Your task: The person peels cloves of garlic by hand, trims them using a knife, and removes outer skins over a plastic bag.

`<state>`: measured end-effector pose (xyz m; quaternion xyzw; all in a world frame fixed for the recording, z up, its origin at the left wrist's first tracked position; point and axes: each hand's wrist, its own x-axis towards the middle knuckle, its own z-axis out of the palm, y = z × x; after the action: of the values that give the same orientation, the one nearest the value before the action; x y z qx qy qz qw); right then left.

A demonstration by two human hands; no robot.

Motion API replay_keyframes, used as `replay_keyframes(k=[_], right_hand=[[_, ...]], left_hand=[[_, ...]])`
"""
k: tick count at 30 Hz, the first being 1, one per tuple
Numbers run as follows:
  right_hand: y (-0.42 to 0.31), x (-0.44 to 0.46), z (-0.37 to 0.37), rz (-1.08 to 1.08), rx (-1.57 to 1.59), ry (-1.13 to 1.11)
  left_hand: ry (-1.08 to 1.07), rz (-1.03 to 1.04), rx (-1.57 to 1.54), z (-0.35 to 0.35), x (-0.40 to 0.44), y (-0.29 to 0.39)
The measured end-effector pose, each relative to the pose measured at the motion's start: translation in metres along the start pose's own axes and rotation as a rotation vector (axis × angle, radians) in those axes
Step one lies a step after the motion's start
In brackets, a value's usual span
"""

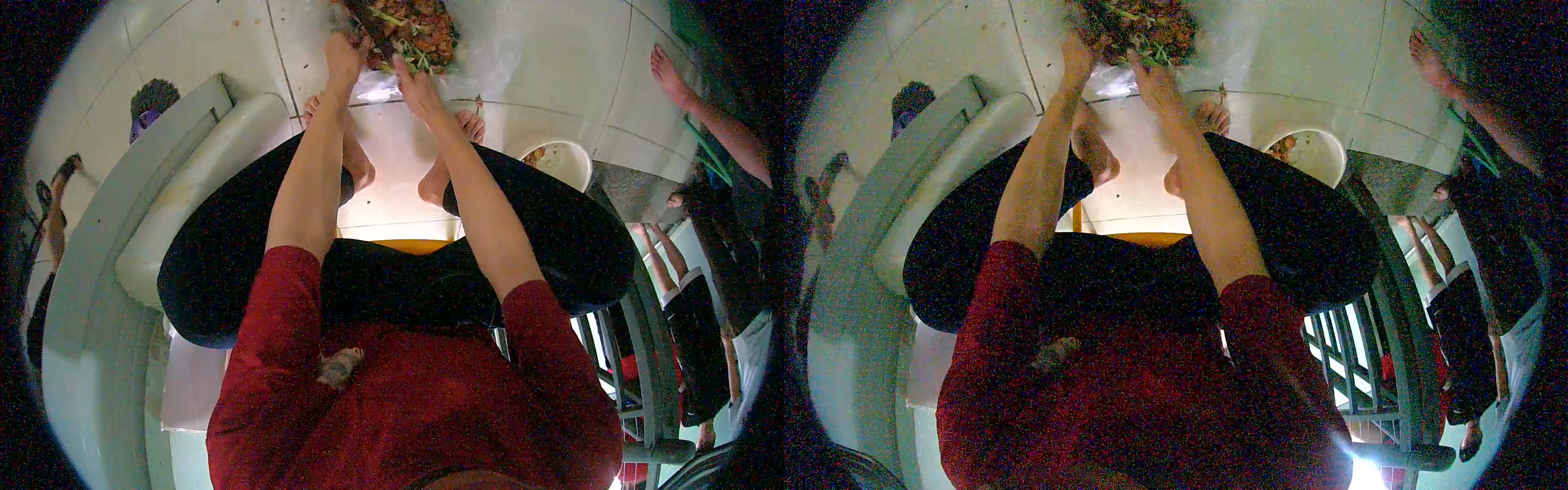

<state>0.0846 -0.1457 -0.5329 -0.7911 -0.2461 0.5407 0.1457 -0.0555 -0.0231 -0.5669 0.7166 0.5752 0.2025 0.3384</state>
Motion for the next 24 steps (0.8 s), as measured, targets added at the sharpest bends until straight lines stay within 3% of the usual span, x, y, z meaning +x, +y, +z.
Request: replay_keyframes(k=[1, 4, 7, 10, 13, 14, 17, 18, 20, 23, 24], right_hand=[[0.002, 0.001, 0.001, -0.003, 0.001, 0.001], [0.008, -0.003, 0.008, -0.281, 0.012, 0.071], [0.023, -0.019, 0.021, -0.108, 0.071, 0.162], [0.043, -0.028, 0.020, -0.196, 0.106, 0.041], [0.038, -0.010, 0.024, -0.214, 0.084, 0.133], [0.032, 0.002, 0.022, -0.330, -0.039, 0.062], [0.019, 0.007, 0.021, -0.406, -0.228, 0.008], [-0.006, -0.004, 0.006, -0.199, -0.066, -0.086], [-0.022, -0.025, 0.000, 0.013, 0.096, -0.165], [-0.026, -0.049, -0.003, -0.231, 0.083, 0.113], [-0.032, -0.061, -0.010, -0.205, 0.062, 0.166]], left_hand=[[0.002, 0.003, 0.001, -0.001, 0.001, 0.001], [-0.082, -0.099, -0.108, -0.003, 0.002, 0.001], [0.027, 0.037, -0.143, 0.000, 0.006, -0.003], [-0.057, -0.101, -0.051, -0.003, 0.003, -0.001], [-0.001, -0.099, 0.039, -0.003, 0.003, 0.000], [-0.011, -0.097, 0.030, 0.001, 0.005, -0.002], [-0.066, -0.140, -0.004, -0.005, 0.004, -0.001], [-0.103, -0.186, -0.037, -0.005, 0.005, 0.000], [-0.075, -0.159, -0.080, 0.003, 0.001, -0.016], [-0.049, -0.146, -0.120, -0.009, 0.000, 0.007], [-0.052, -0.162, -0.103, -0.014, 0.004, 0.017]])
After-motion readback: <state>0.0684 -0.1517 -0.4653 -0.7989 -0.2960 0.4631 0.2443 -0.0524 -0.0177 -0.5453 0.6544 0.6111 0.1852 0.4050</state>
